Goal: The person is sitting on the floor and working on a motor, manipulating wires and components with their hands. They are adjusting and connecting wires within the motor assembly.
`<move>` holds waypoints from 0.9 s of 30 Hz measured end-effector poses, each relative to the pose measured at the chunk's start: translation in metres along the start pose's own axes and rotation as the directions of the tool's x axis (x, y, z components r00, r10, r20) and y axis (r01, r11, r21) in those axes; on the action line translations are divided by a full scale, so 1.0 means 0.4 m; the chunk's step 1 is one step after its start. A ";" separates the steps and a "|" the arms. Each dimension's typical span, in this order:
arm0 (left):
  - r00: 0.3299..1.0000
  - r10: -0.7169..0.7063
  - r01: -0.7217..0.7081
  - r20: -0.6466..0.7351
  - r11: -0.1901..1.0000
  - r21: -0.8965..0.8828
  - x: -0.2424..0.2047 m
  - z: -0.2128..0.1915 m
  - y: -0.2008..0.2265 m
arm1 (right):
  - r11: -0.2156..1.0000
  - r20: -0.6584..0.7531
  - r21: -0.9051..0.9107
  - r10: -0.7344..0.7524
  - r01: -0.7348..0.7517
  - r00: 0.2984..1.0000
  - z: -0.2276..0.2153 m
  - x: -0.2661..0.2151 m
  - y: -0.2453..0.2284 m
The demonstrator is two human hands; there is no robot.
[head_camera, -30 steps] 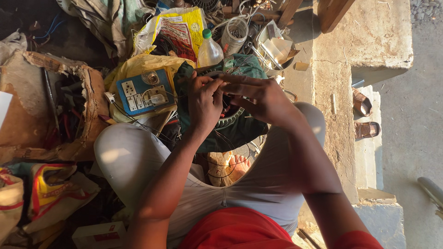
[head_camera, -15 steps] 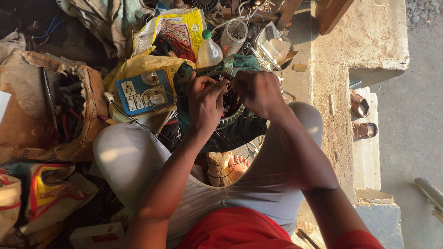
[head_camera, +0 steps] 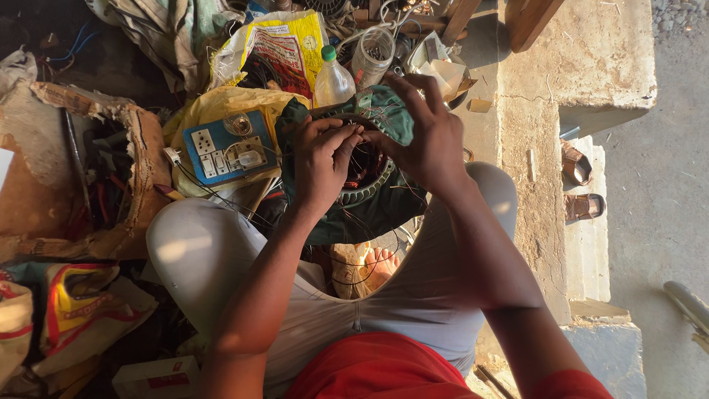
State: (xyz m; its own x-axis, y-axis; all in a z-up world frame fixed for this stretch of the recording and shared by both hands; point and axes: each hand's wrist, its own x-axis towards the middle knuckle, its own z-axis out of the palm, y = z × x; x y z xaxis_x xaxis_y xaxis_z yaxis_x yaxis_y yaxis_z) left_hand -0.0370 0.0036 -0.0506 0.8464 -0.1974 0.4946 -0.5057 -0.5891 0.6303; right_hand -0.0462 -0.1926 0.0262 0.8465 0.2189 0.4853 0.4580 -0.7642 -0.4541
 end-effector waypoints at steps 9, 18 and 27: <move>0.991 -0.133 0.116 -0.020 0.923 -0.366 0.047 -0.203 -0.037 | 0.959 -0.051 -0.263 -0.123 0.106 0.991 0.053 -0.015 0.034; 0.997 -0.053 0.052 -0.049 0.998 -0.030 0.010 -0.218 -0.091 | 0.995 -0.308 -0.064 -0.092 0.076 0.947 0.055 -0.043 0.053; 0.985 -0.140 0.149 0.105 0.985 -0.082 -0.004 -0.114 -0.095 | 0.941 0.209 -0.041 -0.320 0.335 0.924 0.159 0.028 0.000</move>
State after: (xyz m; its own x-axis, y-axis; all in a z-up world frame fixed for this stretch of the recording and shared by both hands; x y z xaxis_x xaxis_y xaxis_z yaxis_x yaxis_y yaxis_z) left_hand -0.0266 0.0620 -0.0483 0.9218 -0.1938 0.3358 -0.3858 -0.5456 0.7440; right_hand -0.0195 -0.1518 -0.0159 0.6924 0.5737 0.4376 0.7037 -0.6708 -0.2341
